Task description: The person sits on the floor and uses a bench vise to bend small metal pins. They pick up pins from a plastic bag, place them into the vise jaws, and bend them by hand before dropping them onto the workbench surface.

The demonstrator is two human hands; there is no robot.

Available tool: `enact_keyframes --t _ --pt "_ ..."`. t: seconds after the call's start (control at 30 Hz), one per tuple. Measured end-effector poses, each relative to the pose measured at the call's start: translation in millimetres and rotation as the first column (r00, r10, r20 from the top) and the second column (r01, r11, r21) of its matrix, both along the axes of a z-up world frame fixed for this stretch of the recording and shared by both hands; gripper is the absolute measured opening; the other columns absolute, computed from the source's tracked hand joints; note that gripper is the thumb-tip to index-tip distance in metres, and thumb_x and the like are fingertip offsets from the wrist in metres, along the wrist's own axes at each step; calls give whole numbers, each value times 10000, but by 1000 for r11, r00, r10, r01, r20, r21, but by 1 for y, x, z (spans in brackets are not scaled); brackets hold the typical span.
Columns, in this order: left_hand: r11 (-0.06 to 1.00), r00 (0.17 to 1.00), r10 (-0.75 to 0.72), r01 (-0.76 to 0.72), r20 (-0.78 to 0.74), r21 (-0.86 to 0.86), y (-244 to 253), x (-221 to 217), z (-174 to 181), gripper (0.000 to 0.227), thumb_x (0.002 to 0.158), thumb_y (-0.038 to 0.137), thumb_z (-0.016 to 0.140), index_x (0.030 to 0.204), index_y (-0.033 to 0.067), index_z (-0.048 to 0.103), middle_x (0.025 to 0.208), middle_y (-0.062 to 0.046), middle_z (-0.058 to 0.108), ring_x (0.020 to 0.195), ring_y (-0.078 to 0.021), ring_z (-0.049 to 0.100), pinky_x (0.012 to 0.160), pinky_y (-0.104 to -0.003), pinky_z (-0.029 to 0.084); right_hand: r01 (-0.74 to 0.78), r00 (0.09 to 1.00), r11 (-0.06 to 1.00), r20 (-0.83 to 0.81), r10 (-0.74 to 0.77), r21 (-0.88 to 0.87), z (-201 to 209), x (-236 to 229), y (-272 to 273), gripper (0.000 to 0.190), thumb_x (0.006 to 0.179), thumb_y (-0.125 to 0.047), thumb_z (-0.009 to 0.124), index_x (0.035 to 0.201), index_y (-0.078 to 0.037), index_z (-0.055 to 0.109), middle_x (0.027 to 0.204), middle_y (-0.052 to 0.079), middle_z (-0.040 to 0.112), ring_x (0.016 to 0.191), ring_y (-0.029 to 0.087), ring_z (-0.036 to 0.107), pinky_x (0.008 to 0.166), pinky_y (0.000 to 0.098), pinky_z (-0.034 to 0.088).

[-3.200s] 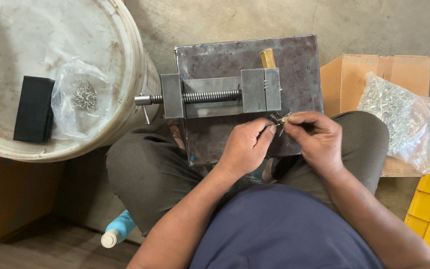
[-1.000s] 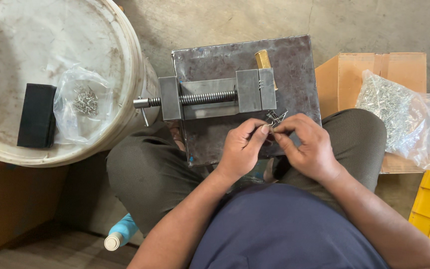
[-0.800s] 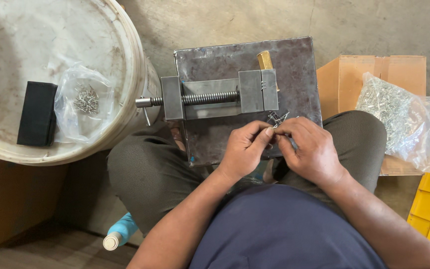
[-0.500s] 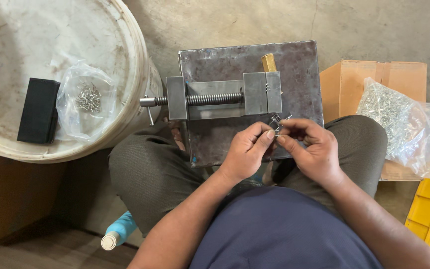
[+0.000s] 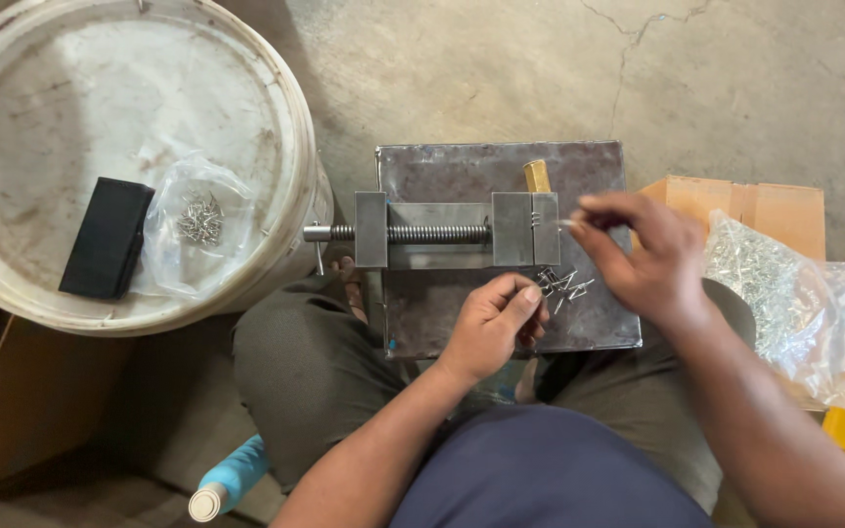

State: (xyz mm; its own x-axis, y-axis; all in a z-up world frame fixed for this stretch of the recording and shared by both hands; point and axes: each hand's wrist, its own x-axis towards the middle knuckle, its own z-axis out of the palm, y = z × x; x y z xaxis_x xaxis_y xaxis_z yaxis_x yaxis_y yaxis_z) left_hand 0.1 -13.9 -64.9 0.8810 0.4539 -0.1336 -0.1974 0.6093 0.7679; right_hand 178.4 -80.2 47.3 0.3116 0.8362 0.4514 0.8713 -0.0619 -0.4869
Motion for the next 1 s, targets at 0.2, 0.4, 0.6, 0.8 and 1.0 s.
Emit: enact_keyframes --t 0.2,0.4,0.6,0.8,1.0 --pt "1000 999 -7 7 -32 -12 3 -2 1 210 1084 224 540 1014 43 620 868 -15 658 715 -85 615 619 -257 523 -100 994 988 -62 94 -118 14 0 33 244 922 -75 814 1138 -56 702 984 92 765 883 173 763 765 299 595" --pt "1000 999 -27 28 -45 10 0 1 2 215 1091 227 540 1008 46 623 857 -5 647 702 -78 600 617 -252 516 -110 992 980 -76 99 -167 17 -1 37 288 919 -92 807 1175 -67 676 990 93 760 896 179 760 763 306 597" --pt "999 997 -37 38 -67 19 1 1 2 223 1091 229 537 996 47 625 853 -1 650 696 -72 600 605 -248 518 -99 989 967 83 121 -234 23 -2 41 329 919 -133 822 1201 -86 659 942 89 742 796 238 725 680 355 552" --pt "999 998 -39 40 -50 4 2 0 5 220 1090 240 541 999 59 625 849 1 653 689 -70 592 602 -243 513 -150 979 967 109 175 -204 29 -5 38 372 919 -92 765 1276 -76 660 1002 80 750 853 231 723 716 358 556" --pt "987 993 -98 106 66 -118 6 -5 2 213 1111 230 524 1001 71 613 885 0 650 753 -81 612 662 -255 524 -151 986 967 -107 131 -206 29 -22 -1 156 881 -65 771 1035 -62 742 900 84 740 776 182 696 655 312 519"
